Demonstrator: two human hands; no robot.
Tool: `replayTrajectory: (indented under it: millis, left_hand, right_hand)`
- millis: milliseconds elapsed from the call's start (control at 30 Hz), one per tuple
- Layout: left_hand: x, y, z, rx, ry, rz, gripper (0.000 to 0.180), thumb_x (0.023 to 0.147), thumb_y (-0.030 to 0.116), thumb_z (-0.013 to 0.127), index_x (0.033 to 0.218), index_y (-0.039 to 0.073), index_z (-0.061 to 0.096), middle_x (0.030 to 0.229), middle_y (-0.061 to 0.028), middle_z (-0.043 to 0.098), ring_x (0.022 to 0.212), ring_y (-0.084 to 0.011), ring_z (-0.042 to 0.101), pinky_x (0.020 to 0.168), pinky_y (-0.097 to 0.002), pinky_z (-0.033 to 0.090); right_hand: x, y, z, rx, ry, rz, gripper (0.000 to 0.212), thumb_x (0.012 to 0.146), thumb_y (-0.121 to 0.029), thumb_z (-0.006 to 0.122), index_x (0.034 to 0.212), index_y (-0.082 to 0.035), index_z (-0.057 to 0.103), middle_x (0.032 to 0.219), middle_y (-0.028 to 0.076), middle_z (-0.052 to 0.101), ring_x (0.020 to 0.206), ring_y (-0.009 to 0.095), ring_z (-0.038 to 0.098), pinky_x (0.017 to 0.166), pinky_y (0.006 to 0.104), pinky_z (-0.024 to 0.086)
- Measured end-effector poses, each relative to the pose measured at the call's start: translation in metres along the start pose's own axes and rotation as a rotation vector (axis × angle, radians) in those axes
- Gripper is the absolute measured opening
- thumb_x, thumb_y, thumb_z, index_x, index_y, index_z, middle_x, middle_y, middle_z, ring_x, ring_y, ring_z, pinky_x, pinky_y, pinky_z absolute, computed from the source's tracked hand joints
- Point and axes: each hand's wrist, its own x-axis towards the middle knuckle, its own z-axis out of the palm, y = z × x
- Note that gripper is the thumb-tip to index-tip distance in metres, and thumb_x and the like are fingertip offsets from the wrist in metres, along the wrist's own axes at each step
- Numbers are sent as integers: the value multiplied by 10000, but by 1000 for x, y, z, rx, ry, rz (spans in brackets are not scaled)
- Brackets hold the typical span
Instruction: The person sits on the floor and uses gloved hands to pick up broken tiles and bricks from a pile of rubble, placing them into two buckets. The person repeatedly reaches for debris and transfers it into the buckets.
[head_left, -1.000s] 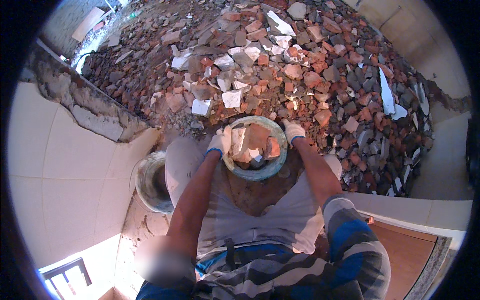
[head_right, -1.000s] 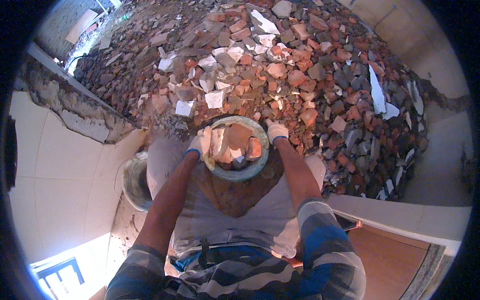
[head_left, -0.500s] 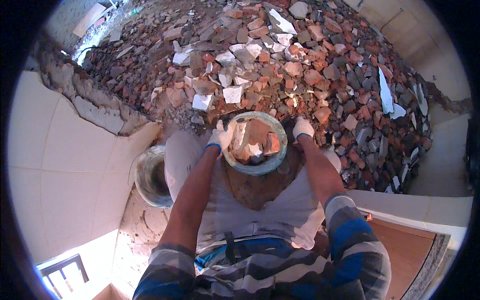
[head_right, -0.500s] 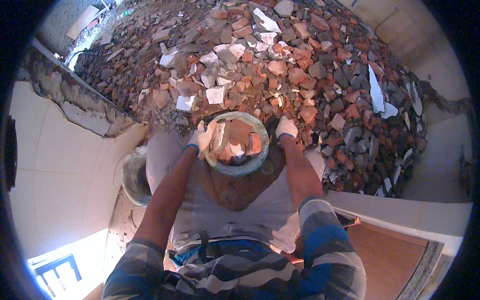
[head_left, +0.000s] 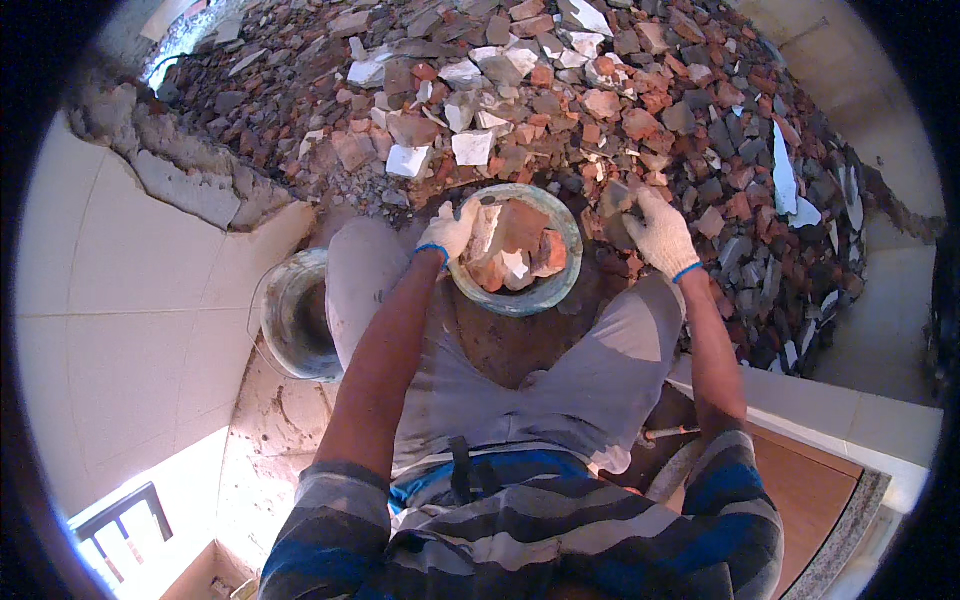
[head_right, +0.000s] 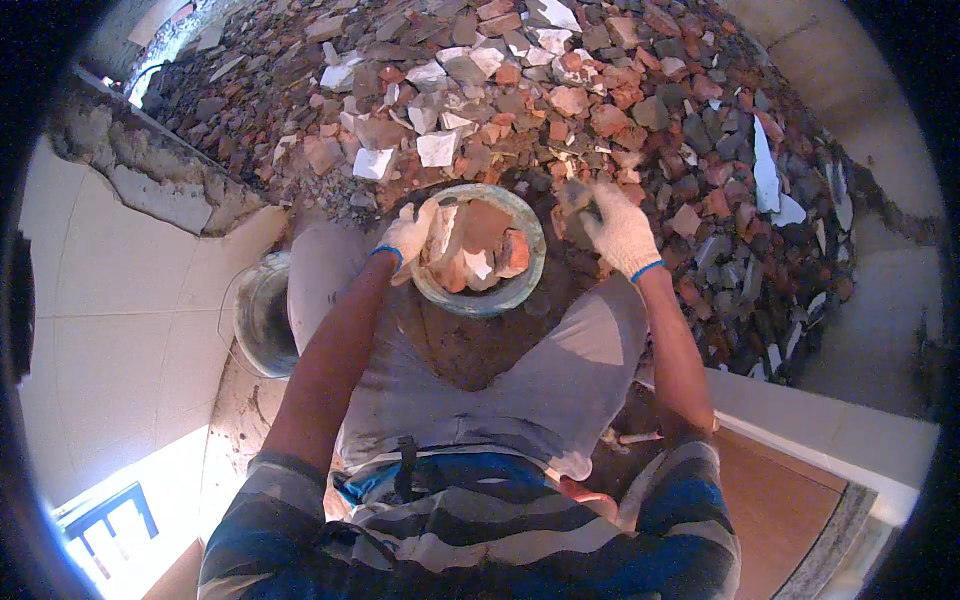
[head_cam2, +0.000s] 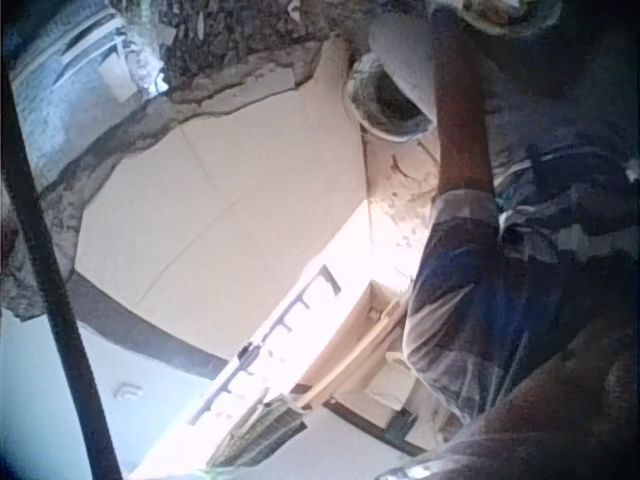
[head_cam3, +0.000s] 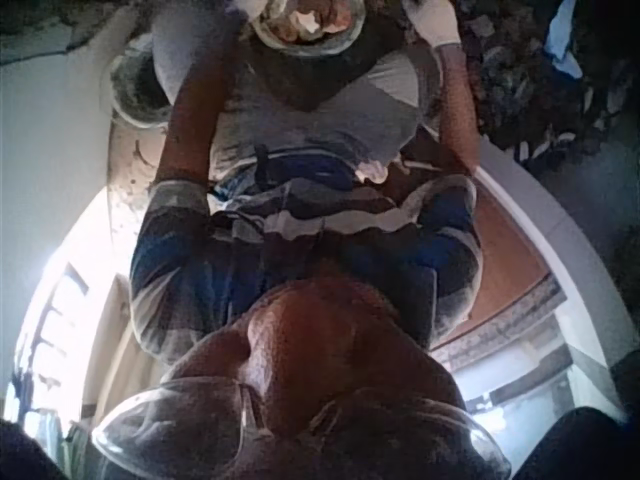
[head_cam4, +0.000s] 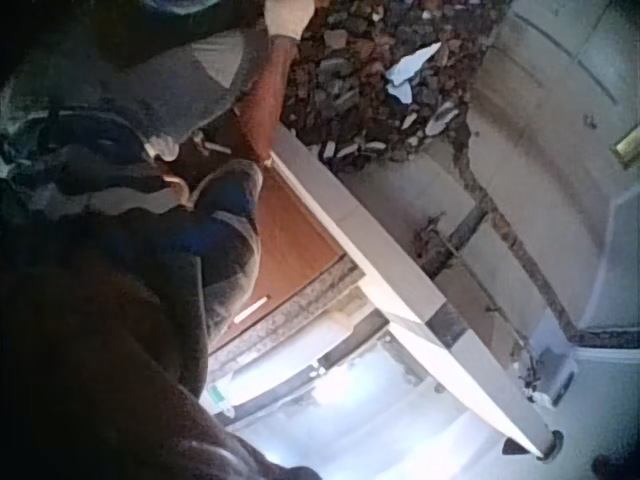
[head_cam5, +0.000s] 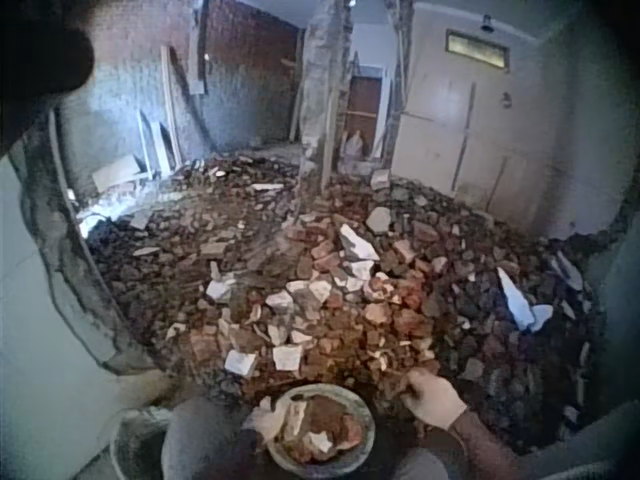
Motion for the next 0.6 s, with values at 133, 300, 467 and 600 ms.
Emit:
replayTrajectory:
  millis: [133, 300, 467, 600]
  left_hand:
    - [0, -1, -1, -15, 25, 54, 1083, 965, 852, 301, 1648, 12, 311, 1548, -355, 496, 1472, -474, 465, 1210, -476, 360]
    - [1, -6, 4, 16, 61, 92, 978, 1006, 792, 275, 1599, 22, 384, 1515, -365, 516, 1441, -500, 480, 1189, -495, 375]
    - [0, -23, 14, 54, 97, 119, 866, 1051, 705, 310, 1582, 30, 419, 1478, -370, 545, 1392, -507, 525, 1174, -526, 410]
    - [2, -24, 15, 47, 52, 90, 859, 1048, 705, 315, 1587, 43, 416, 1489, -356, 542, 1384, -505, 533, 1169, -529, 416]
  right_hand:
    - [1, -59, -28, 81, -102, -391, 238, 905, -182, 683, 1118, -83, 649, 1084, 177, 706, 1050, 409, 691, 910, 507, 558]
    - [-9, -151, 28, 113, -300, -488, 253, 941, -244, 663, 1161, -123, 699, 1149, 156, 715, 1077, 368, 713, 923, 490, 573]
    - [5, -112, 26, 320, -203, -307, 283, 991, -316, 627, 1160, -104, 710, 1124, 177, 727, 1066, 386, 709, 941, 495, 560]
    - [31, 14, 42, 52, -53, 174, 377, 1010, -337, 590, 1238, -51, 681, 1109, 213, 739, 1076, 414, 703, 953, 501, 549]
